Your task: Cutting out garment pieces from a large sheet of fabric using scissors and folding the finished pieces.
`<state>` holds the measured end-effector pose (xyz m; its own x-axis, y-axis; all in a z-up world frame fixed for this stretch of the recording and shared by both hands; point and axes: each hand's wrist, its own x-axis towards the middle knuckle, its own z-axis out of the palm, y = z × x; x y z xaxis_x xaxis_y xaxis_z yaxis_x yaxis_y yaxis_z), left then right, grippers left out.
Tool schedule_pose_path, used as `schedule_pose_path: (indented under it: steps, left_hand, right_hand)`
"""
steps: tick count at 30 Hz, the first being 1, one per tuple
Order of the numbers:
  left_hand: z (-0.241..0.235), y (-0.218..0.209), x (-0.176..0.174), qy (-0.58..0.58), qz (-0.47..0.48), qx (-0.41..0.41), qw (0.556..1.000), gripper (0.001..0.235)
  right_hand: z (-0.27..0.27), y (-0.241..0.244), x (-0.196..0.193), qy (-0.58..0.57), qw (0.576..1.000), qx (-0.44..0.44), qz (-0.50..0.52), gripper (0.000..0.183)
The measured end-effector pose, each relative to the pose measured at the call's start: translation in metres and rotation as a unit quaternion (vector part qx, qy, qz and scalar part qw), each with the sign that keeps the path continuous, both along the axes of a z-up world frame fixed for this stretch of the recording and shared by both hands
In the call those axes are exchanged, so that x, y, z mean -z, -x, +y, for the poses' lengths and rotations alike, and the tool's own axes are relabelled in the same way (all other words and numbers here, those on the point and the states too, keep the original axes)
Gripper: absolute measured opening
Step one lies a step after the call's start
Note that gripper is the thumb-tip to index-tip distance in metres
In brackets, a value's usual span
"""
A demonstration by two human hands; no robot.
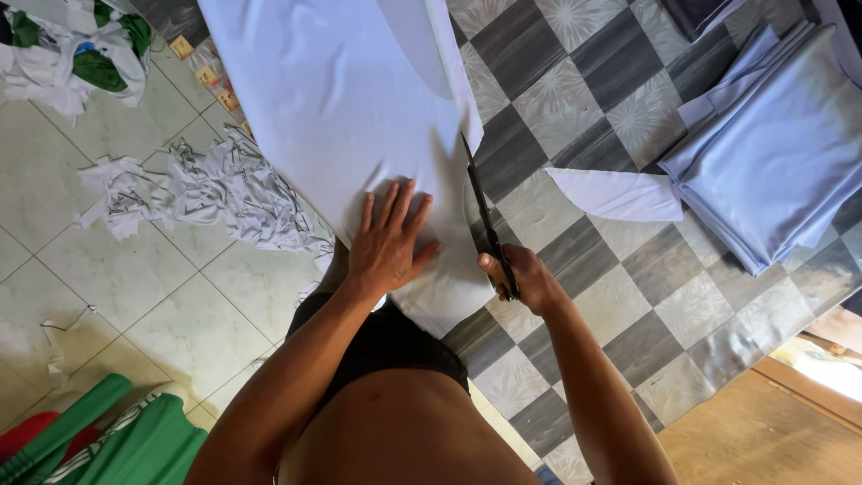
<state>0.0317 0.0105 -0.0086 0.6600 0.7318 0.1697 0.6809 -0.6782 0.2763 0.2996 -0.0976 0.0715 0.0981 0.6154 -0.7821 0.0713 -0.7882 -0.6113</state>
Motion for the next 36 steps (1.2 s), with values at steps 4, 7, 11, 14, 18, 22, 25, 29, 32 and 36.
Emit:
schedule_pose_path:
  steps: [4,7,11,14,18,22,25,29,32,36]
  left_hand:
    - [0.0,0.0,-0.002,0.006,0.006,-0.001,1.0,0.086]
    - [0.0,0.0,-0.002,0.008,0.01,0.001,1.0,0.088]
    - [0.001,0.0,-0.003,0.004,0.008,-0.001,1.0,0.088]
    - [0.0,-0.001,-0.002,0.004,0.004,-0.001,1.0,0.086]
    - [-0.002,-0.001,-0.004,0.016,0.013,-0.004,1.0,0.084]
    - [0.0,-0.001,-0.007,0.039,0.014,-0.002,0.999,0.083]
    - [0.0,0.0,-0.006,0.017,0.008,-0.003,1.0,0.085]
    - [-0.002,-0.001,-0.007,0.034,0.004,-0.002,0.999,0.083]
    - [-0.002,0.0,-0.008,0.038,0.009,0.0,0.999,0.082]
    - [-0.001,-0.001,-0.011,0.045,0.009,-0.002,0.999,0.082]
  right_hand:
    - [0.003,0.008,0.001,0.011,1.0,0.011,-0.022,0.062]
    - [0.006,0.012,-0.003,0.016,0.999,0.034,-0.024,0.061]
    - [0.002,0.012,0.015,0.017,0.999,0.033,-0.028,0.06]
    - [0.009,0.01,0.021,0.014,0.999,0.035,-0.016,0.061]
    - [0.024,0.016,0.015,0.005,0.999,0.035,-0.016,0.062]
    - [0.027,0.019,0.008,0.005,0.999,0.038,-0.031,0.053]
    - [0.027,0.018,0.014,0.003,0.999,0.04,-0.014,0.055]
    - [0.042,0.016,0.004,-0.012,1.0,0.029,-0.003,0.059]
    - [0.046,0.015,0.013,-0.022,0.999,0.036,-0.006,0.055]
    - [0.051,0.015,-0.001,-0.03,0.999,0.005,-0.013,0.058]
